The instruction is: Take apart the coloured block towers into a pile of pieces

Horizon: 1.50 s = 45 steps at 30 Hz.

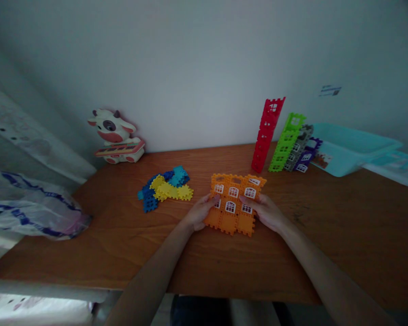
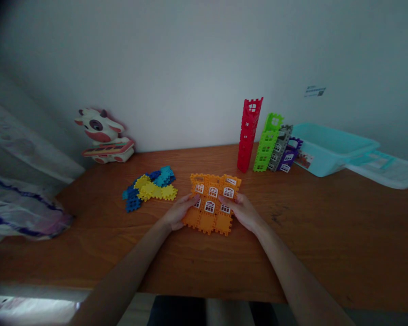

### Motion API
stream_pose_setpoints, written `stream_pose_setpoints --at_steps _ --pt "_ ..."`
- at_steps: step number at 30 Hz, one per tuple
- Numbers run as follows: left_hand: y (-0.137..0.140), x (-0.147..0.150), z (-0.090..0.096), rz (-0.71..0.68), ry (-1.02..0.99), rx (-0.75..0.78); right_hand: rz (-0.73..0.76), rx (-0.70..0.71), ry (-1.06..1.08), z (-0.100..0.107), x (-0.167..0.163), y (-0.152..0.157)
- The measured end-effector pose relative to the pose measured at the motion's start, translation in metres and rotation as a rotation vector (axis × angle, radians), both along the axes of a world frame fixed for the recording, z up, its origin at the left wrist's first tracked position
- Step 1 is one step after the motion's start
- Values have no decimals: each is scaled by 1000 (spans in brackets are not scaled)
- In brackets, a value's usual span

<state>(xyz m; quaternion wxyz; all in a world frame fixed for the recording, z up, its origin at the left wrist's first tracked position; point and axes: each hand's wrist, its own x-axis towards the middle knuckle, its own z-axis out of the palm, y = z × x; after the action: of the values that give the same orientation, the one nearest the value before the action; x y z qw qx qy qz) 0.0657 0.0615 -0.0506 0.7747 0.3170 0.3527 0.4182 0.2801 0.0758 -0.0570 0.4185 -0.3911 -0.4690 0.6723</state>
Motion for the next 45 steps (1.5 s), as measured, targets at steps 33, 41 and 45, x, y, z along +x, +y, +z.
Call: stream_pose_setpoints --at_steps 33,41,45 --pt "3 -13 2 45 -27 -16 49 -44 21 -4 -7 -3" --pt "2 -24 8 -11 -42 18 74 -142 160 5 -5 -7" --pt "3 -23 7 1 -52 12 45 -200 172 6 -5 -6"
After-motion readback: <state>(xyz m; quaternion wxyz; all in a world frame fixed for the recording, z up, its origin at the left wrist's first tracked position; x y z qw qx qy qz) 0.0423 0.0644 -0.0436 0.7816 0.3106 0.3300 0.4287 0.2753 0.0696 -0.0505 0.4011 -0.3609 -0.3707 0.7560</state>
